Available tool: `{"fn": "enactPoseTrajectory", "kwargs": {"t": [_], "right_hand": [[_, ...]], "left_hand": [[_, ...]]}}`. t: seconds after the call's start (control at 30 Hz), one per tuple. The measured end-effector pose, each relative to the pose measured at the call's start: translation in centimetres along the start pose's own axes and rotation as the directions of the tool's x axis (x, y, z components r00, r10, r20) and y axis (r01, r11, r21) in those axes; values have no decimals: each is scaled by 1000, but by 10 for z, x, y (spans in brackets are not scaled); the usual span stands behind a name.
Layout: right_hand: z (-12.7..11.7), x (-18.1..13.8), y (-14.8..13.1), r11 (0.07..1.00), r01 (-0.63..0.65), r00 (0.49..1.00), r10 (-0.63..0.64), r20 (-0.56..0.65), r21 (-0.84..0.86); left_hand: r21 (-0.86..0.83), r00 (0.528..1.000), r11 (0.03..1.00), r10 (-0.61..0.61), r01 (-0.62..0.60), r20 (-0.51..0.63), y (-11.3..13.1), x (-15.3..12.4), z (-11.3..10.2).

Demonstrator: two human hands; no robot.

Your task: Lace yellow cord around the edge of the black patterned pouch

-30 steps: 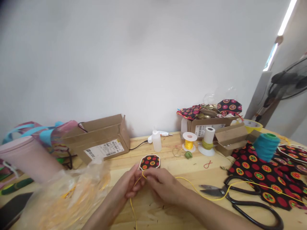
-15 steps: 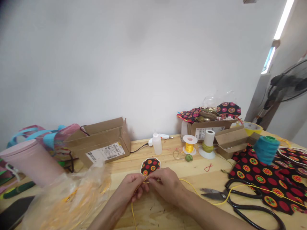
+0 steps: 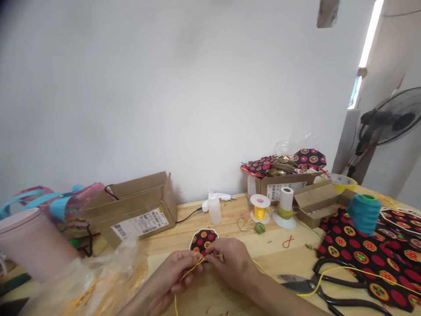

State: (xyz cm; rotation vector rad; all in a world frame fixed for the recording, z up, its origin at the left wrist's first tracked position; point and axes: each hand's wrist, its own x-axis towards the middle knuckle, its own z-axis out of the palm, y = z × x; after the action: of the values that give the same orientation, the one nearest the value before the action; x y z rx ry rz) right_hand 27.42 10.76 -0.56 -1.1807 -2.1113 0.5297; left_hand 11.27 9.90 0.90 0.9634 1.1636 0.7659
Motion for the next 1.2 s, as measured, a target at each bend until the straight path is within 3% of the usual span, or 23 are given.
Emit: {"fn": "enactPoseTrajectory", "kwargs": {"t": [0.2,0.4,0.63,0.83,1.03,1.2], "right_hand": [[2,-2,-4,994,113,992,-113,63,-2],[7,-2,-7,989,117,992,-113,51,-90],[6,-3,-8,989,88,996,-87,13,-117],[3,-5,-11,975,207,977,-201,70,-85],[7,-6,-10,953,269,962,-260,78,-139],[11,-6,-9,949,211,978,-205,46,-233]], "left_hand": [[86,998,995,46,-49,37,-11,1,-7],[151,992,981,120,-124,36,-16,2,-6],[53,991,990,133,-132,1,-13,0,-6],[-86,996,992,87,-89,-22,-7,-2,-9],[36,988,994,105,-101,-111,-11,5,-9],[71,985,994,96,-87,-145,-11,6,-6]]}}
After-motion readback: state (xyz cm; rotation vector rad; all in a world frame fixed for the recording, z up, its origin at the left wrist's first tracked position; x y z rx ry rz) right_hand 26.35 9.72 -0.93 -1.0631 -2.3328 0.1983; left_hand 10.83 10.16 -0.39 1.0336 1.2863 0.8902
